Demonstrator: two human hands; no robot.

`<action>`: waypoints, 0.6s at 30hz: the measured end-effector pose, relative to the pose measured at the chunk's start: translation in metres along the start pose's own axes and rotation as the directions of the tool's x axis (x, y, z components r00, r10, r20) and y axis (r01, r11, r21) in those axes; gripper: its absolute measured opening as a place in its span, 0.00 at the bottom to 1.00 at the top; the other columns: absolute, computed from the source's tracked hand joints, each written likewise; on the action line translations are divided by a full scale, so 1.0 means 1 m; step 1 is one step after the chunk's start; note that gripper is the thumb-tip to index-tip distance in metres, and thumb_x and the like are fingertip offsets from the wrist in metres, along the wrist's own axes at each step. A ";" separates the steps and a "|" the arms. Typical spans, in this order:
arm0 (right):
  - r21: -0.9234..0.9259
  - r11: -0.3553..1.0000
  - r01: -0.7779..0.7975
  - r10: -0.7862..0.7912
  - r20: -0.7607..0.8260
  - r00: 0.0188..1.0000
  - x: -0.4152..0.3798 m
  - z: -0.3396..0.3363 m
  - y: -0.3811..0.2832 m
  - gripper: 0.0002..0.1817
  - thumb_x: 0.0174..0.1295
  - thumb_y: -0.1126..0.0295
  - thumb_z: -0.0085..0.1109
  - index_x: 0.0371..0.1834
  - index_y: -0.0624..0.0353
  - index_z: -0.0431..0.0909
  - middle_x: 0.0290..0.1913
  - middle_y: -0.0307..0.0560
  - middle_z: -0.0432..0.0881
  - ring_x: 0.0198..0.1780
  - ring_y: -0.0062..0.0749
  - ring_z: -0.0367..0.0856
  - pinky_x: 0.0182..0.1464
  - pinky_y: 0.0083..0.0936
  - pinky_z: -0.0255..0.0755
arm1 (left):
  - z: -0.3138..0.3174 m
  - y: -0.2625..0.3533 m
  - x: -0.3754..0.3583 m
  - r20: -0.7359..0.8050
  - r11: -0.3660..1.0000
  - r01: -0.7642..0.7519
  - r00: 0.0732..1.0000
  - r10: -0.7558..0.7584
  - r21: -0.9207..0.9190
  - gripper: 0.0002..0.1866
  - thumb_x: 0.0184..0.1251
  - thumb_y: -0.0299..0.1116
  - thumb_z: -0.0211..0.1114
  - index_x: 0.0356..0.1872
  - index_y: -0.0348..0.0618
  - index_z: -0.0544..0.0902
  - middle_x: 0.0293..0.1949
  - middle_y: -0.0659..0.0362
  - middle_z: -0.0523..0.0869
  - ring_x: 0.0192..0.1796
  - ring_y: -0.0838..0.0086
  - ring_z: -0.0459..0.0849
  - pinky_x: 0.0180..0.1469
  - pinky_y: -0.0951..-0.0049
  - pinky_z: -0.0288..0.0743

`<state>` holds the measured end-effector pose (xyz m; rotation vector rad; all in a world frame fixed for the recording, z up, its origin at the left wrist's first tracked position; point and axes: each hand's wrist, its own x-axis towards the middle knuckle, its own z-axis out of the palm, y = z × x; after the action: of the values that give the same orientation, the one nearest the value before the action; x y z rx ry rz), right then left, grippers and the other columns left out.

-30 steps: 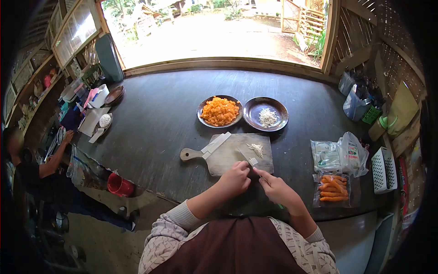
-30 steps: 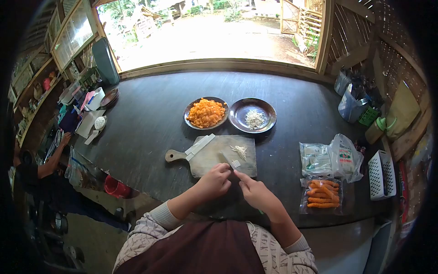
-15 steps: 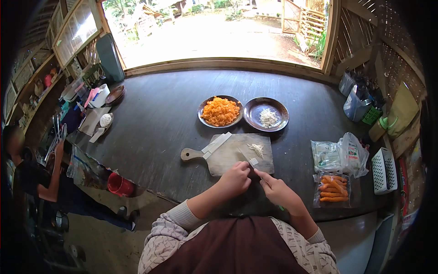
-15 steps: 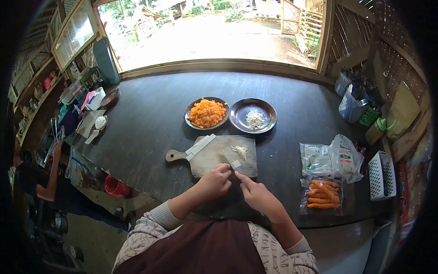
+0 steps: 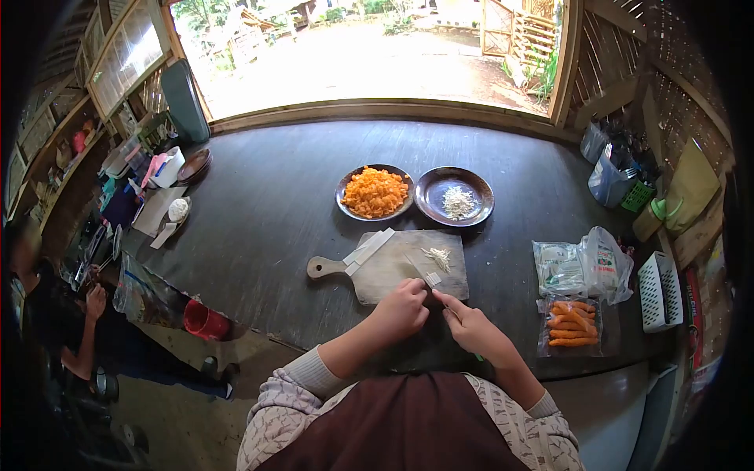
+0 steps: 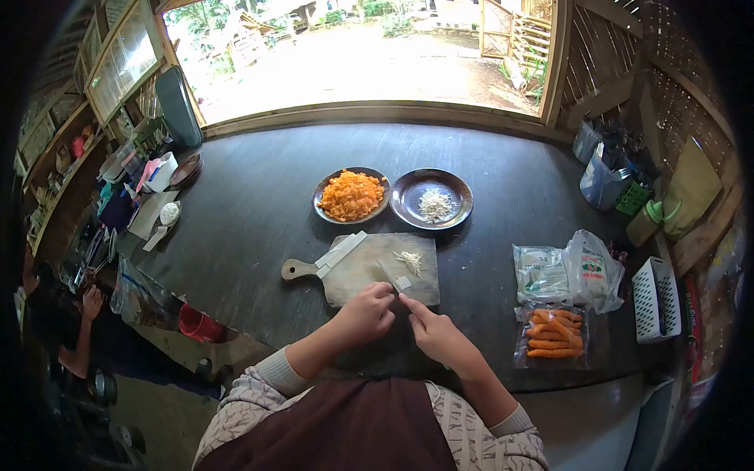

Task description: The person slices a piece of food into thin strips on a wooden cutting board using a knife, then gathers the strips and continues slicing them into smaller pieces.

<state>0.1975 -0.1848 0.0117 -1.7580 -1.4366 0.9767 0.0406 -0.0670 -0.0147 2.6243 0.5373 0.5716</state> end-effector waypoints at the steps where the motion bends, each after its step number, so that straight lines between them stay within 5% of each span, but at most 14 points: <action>1: 0.000 1.000 0.027 -0.027 -0.005 1.000 0.001 0.002 0.004 0.23 0.70 0.66 0.43 0.69 0.45 0.66 0.38 0.68 0.81 0.42 0.60 0.82 0.48 0.39 0.73 | 0.000 0.000 -0.001 -0.003 1.000 0.002 1.000 -0.002 -0.002 0.12 0.54 0.29 0.60 0.35 0.29 0.79 0.45 0.43 0.78 0.51 0.51 0.77 0.57 0.59 0.71; 5: -0.026 0.995 0.094 -0.095 -0.033 0.995 -0.005 -0.002 0.000 0.23 0.70 0.66 0.43 0.69 0.45 0.66 0.40 0.68 0.81 0.42 0.59 0.82 0.47 0.37 0.73 | 0.001 0.000 0.000 -0.010 1.000 0.015 1.000 -0.015 -0.012 0.11 0.54 0.29 0.59 0.34 0.29 0.79 0.46 0.43 0.78 0.52 0.50 0.76 0.57 0.59 0.71; 7: -0.004 0.996 -0.085 0.086 0.063 0.994 -0.011 -0.011 -0.018 0.23 0.70 0.66 0.43 0.69 0.46 0.66 0.40 0.69 0.81 0.42 0.58 0.82 0.46 0.37 0.73 | -0.002 0.002 -0.001 0.021 0.999 0.043 0.999 -0.043 -0.011 0.11 0.54 0.29 0.60 0.34 0.30 0.80 0.47 0.43 0.78 0.52 0.50 0.76 0.57 0.59 0.71; 11: -0.003 0.988 -0.153 0.153 0.099 0.983 -0.016 -0.015 -0.022 0.23 0.70 0.66 0.43 0.69 0.46 0.66 0.38 0.70 0.80 0.40 0.58 0.82 0.46 0.38 0.74 | -0.002 0.002 0.000 0.040 0.999 0.047 0.998 -0.048 0.002 0.12 0.55 0.30 0.60 0.36 0.29 0.80 0.47 0.44 0.78 0.53 0.51 0.76 0.57 0.59 0.71; 13: -0.043 0.999 -0.026 0.029 0.057 0.998 -0.013 -0.009 -0.008 0.23 0.71 0.66 0.44 0.69 0.47 0.65 0.34 0.61 0.82 0.29 0.39 0.79 0.41 0.31 0.72 | 0.000 0.000 -0.001 0.040 0.999 0.030 0.999 -0.031 0.009 0.13 0.55 0.30 0.60 0.37 0.29 0.80 0.47 0.44 0.78 0.53 0.51 0.76 0.57 0.59 0.72; 17: -0.066 0.997 0.038 -0.039 -0.010 0.999 -0.001 0.003 0.002 0.23 0.71 0.66 0.44 0.69 0.47 0.65 0.36 0.64 0.82 0.33 0.42 0.81 0.43 0.32 0.73 | 0.000 0.003 -0.001 0.022 0.999 0.046 0.999 -0.046 -0.019 0.13 0.55 0.29 0.60 0.37 0.29 0.80 0.47 0.44 0.78 0.53 0.51 0.76 0.57 0.59 0.72; 18: -0.037 0.999 0.027 -0.026 0.003 1.000 -0.001 0.000 0.000 0.23 0.70 0.67 0.43 0.69 0.46 0.65 0.34 0.67 0.81 0.34 0.50 0.82 0.43 0.36 0.73 | 0.001 0.002 -0.001 0.018 0.999 0.039 0.999 -0.039 -0.016 0.13 0.55 0.29 0.60 0.37 0.29 0.80 0.47 0.44 0.78 0.53 0.51 0.76 0.57 0.59 0.72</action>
<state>0.1969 -0.1856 0.0119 -1.7607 -1.4848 0.9439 0.0403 -0.0691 -0.0148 2.5953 0.5744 0.5374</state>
